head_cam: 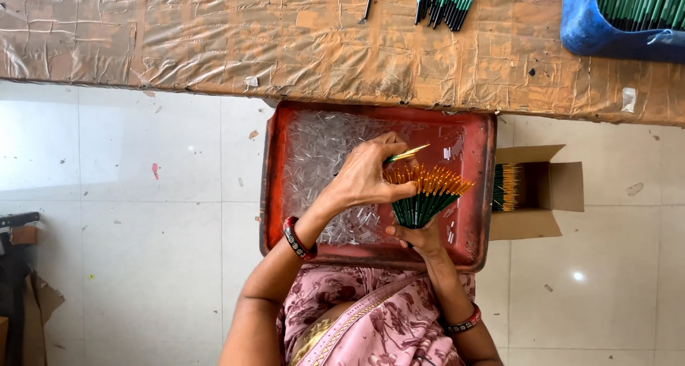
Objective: The person picks up groups of paintbrushes, slides clear plastic sleeves over the bristles, and places them into a tray or box.
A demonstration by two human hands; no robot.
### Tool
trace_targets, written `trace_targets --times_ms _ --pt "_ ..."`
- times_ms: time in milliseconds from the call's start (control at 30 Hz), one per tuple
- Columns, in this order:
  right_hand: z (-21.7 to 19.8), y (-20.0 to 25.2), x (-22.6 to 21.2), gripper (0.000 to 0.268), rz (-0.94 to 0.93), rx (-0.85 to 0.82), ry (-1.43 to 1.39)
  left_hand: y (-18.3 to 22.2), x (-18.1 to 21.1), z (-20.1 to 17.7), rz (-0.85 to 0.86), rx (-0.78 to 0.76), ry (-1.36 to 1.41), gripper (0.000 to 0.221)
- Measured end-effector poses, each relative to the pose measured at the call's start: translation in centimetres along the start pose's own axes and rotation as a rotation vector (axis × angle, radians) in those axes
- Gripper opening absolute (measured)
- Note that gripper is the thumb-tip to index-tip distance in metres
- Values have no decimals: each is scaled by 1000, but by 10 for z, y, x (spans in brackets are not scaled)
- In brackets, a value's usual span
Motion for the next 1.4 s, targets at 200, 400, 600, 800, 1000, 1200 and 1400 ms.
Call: trace_targets --times_ms 200,400,600,800,1000,1200,1400 --pt "1 1 -3 42 -12 12 45 2 -9 2 31 2 54 35" --pt "4 2 -5 39 -6 -42 32 1 -6 1 -14 -22 71 32" --pt "3 3 1 42 6 -30 39 0 21 -24 161 219 270 17" --pt "12 0 -15 41 26 64 82 28 49 -48 -24 407 794 11" --pt "-1 -4 -1 39 57 115 44 70 104 -53 550 175 818 10" --pt "-2 -4 -5 31 19 105 89 92 134 -32 669 -207 825 9" --pt "4 -2 -16 31 42 140 97 108 135 -17 809 -243 767 17"
Point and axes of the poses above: each hand's wrist, its own y-axis away from the middle knuckle, its own z-axis out of the palm, x = y × z, the point moved 5 cm from there along -y, towards the middle knuckle, and after that the axes turned 13 degrees about x, right-handed, at the moved point
